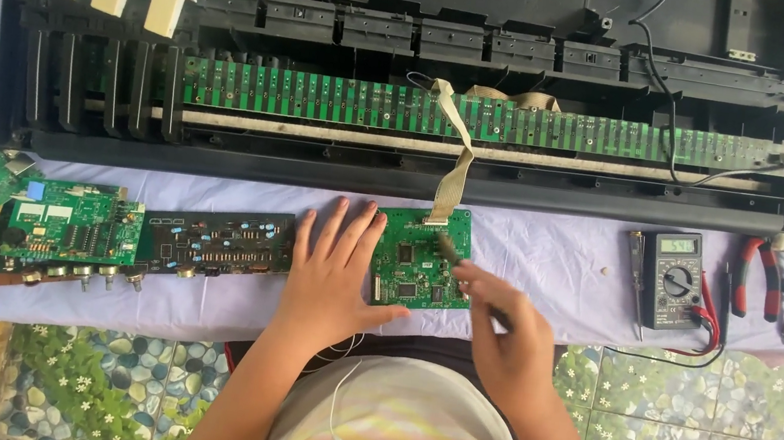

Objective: A person is cleaning a circuit board from a disassembled electronic keyboard using a small brush.

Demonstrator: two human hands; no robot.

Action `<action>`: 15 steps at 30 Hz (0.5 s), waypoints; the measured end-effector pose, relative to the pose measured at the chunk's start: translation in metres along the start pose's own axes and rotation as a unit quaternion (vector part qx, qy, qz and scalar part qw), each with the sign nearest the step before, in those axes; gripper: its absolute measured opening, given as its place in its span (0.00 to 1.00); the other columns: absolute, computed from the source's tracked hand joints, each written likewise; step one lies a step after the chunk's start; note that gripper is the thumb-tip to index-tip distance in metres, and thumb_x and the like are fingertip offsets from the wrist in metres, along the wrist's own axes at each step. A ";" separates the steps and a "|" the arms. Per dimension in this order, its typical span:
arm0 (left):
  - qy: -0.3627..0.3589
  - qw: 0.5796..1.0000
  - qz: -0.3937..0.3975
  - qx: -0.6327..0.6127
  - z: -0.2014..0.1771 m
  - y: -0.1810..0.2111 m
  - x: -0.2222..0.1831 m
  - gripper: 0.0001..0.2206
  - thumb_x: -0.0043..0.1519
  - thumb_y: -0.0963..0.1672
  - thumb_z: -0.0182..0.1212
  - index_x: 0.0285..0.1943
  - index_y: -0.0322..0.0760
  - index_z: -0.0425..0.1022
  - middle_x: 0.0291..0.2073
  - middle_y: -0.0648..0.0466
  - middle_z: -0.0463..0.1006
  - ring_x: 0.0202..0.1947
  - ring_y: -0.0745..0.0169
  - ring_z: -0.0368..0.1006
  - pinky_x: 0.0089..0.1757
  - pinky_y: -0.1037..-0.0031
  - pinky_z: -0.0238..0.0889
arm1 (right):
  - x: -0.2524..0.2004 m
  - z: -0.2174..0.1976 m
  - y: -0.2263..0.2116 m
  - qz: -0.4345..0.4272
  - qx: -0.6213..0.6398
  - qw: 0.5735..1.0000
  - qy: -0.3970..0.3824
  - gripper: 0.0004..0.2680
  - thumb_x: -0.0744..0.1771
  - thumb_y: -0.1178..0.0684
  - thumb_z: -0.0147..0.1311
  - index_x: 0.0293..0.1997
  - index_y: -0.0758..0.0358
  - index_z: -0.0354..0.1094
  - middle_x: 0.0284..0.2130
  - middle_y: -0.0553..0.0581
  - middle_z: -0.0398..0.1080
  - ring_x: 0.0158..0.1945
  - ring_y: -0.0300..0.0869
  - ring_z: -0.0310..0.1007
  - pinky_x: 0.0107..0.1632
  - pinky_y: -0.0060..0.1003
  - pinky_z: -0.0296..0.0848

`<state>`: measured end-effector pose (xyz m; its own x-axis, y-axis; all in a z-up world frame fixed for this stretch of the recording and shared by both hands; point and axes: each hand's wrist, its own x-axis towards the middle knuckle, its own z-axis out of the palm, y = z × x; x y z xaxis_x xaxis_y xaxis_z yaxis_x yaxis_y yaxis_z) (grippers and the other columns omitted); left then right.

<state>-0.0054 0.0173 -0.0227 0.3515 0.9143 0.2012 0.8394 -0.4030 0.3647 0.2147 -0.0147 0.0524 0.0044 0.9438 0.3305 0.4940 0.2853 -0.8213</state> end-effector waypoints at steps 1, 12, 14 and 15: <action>0.000 1.000 0.001 0.000 0.001 0.000 -0.001 0.53 0.44 0.68 0.65 0.75 0.40 0.61 0.72 0.49 0.63 0.75 0.40 0.53 0.69 0.41 0.34 | 0.000 -0.005 -0.006 0.000 0.000 1.000 0.001 0.04 0.67 0.70 0.51 0.42 0.70 0.68 0.42 0.62 0.81 0.44 0.56 0.83 0.42 0.43 0.82; -0.013 1.000 -0.011 0.006 0.003 0.000 -0.001 0.54 0.44 0.69 0.65 0.76 0.41 0.60 0.73 0.49 0.62 0.75 0.42 0.51 0.70 0.41 0.33 | 0.008 0.007 -0.020 0.068 0.213 0.974 -0.040 0.03 0.67 0.65 0.53 0.41 0.73 0.72 0.37 0.68 0.81 0.50 0.59 0.82 0.52 0.54 0.78; -0.024 1.000 -0.014 -0.005 0.001 0.000 -0.002 0.54 0.45 0.68 0.66 0.77 0.41 0.59 0.73 0.49 0.62 0.76 0.41 0.50 0.70 0.41 0.32 | 0.013 0.012 -0.005 0.058 0.173 0.983 -0.023 0.03 0.68 0.66 0.53 0.42 0.72 0.72 0.38 0.66 0.81 0.49 0.57 0.82 0.52 0.52 0.78; -0.029 0.999 -0.012 -0.017 0.000 0.000 0.000 0.54 0.45 0.68 0.67 0.77 0.41 0.58 0.74 0.48 0.61 0.76 0.40 0.49 0.69 0.40 0.31 | 0.017 0.014 0.003 0.042 0.132 0.990 -0.003 0.03 0.68 0.67 0.53 0.42 0.70 0.72 0.38 0.64 0.81 0.49 0.55 0.82 0.52 0.49 0.79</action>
<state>-0.0058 0.0171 -0.0228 0.3550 0.9244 0.1397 0.8342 -0.3806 0.3991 0.2046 0.0048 0.0488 0.0307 0.9669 0.2535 0.2486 0.2382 -0.9389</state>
